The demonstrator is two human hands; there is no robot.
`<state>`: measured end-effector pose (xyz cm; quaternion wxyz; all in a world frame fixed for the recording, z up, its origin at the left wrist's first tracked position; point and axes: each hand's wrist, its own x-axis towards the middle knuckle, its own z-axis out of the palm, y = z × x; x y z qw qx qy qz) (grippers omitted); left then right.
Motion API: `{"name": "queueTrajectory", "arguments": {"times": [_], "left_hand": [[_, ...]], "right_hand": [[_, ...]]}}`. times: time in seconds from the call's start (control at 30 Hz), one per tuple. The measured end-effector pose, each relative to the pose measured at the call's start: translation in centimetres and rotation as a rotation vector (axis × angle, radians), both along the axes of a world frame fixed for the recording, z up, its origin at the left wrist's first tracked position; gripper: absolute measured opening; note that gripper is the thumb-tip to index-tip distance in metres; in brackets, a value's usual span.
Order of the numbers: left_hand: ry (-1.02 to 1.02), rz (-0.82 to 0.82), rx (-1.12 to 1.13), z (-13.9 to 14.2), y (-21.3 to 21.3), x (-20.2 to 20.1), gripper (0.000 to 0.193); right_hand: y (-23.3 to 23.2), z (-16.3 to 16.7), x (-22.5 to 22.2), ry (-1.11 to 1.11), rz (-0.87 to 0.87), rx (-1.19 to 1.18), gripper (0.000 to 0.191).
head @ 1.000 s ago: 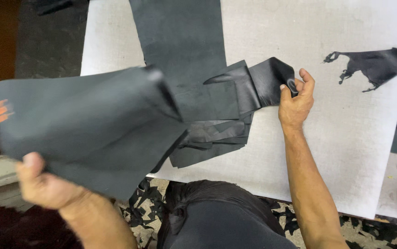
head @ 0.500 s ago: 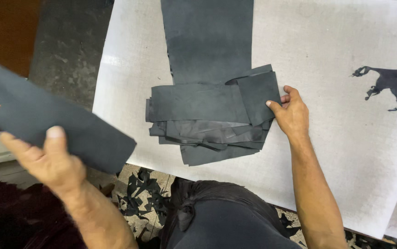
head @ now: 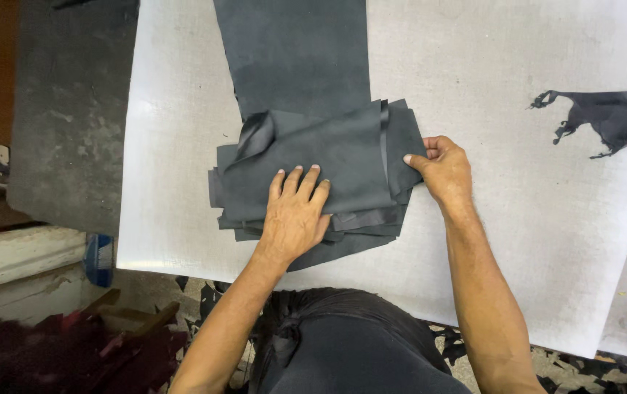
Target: The person places a cardboard template on a large sheet of black leather, traces the outline with a pen, and cuts along the marked line using a utility knife. The cut leather piece is removed, and the process is repeated to produce multiple identical pieces, which are then stacked on the table.
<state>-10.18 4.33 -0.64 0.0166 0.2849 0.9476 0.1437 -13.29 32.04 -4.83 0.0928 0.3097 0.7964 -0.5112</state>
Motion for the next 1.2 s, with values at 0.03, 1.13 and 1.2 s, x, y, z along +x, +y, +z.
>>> {"name": "queueTrajectory", "arguments": {"times": [0.03, 1.13, 1.2], "left_hand": [[-0.018, -0.012, 0.047, -0.1, 0.4, 0.0, 0.062], [-0.732, 0.833, 2.305, -8.4, -5.3, 0.0, 0.075], [-0.719, 0.866, 2.265, -7.7, -5.1, -0.6, 0.060]], "right_hand": [[0.2, -0.1, -0.1, 0.004, -0.013, -0.059, 0.028], [-16.4, 8.5, -1.3, 0.370, 0.081, -0.930, 0.015], [-15.1, 8.6, -0.9, 0.362, 0.048, -0.865, 0.017]]}}
